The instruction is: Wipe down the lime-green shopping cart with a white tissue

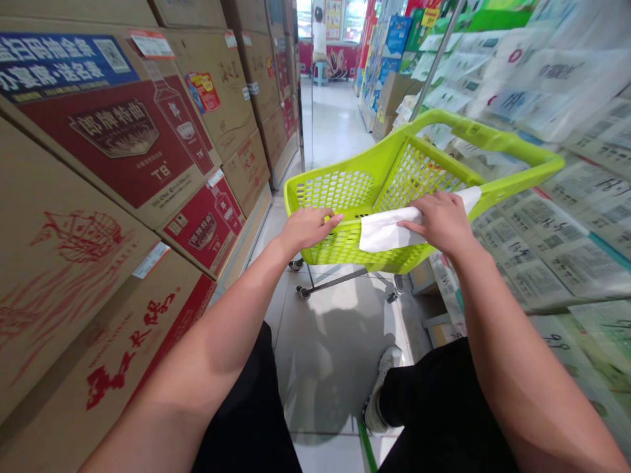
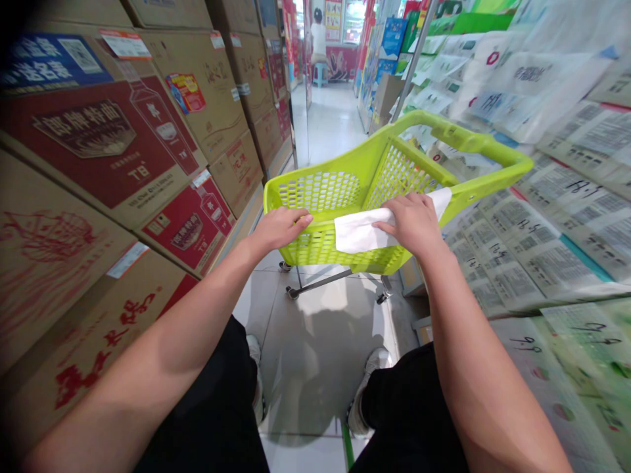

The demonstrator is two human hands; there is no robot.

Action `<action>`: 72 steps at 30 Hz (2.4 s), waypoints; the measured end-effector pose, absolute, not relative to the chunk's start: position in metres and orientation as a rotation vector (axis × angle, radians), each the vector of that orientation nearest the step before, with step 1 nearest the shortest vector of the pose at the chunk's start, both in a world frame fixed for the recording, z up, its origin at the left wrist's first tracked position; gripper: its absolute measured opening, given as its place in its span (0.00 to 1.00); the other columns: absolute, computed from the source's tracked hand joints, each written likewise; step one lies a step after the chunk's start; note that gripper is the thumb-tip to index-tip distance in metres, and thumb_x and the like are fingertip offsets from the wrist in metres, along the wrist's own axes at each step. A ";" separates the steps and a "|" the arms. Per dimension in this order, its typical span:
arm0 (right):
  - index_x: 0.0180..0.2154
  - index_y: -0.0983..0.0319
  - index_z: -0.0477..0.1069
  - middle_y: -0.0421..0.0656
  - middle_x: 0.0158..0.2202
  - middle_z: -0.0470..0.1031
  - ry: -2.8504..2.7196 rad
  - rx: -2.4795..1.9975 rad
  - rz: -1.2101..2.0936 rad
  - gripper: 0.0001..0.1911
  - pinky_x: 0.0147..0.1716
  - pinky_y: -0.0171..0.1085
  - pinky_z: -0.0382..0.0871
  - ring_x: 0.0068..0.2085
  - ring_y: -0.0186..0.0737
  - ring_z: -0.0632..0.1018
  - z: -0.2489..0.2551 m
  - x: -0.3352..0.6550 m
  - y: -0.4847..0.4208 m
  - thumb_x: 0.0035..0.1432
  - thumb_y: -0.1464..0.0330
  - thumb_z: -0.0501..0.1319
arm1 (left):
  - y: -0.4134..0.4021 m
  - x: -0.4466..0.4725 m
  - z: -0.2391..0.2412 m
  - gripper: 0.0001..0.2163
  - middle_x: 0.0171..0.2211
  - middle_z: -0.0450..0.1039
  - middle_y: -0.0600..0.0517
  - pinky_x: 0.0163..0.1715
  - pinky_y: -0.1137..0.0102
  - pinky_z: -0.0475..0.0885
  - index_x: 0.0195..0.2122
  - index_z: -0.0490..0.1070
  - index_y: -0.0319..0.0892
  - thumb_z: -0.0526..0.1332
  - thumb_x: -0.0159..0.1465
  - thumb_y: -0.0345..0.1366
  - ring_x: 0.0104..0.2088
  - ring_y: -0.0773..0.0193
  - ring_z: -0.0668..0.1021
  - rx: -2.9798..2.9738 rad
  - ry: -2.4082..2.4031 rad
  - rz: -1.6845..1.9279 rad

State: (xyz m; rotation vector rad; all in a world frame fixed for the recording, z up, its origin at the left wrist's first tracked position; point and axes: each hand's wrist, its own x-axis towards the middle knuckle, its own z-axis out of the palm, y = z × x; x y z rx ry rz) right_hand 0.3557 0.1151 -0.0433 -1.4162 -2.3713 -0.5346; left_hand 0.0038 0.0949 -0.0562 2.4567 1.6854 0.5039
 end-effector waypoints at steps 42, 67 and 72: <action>0.43 0.62 0.81 0.55 0.40 0.78 -2.196 -1.543 -0.489 0.33 0.58 0.59 0.60 0.49 0.60 0.72 -0.043 0.323 0.105 0.75 0.51 0.42 | 0.104 0.011 -0.064 0.34 0.46 0.85 0.50 0.50 0.62 0.76 0.46 0.80 0.47 0.38 0.75 0.62 0.50 0.54 0.83 1.978 1.498 0.890; 0.41 0.59 0.78 0.51 0.37 0.76 -2.124 -1.389 -0.556 0.23 0.57 0.57 0.61 0.45 0.57 0.72 -0.066 0.303 0.107 0.74 0.55 0.48 | 0.081 0.026 -0.052 0.35 0.47 0.84 0.45 0.42 0.63 0.72 0.50 0.80 0.46 0.39 0.75 0.62 0.48 0.49 0.83 2.530 1.689 0.344; 0.51 0.61 0.76 0.53 0.45 0.76 -2.239 -1.268 -0.499 0.25 0.61 0.58 0.61 0.51 0.58 0.71 -0.072 0.271 0.082 0.74 0.52 0.49 | 0.087 0.010 -0.054 0.29 0.46 0.85 0.45 0.38 0.65 0.71 0.47 0.81 0.44 0.52 0.72 0.63 0.47 0.50 0.84 2.667 1.553 0.251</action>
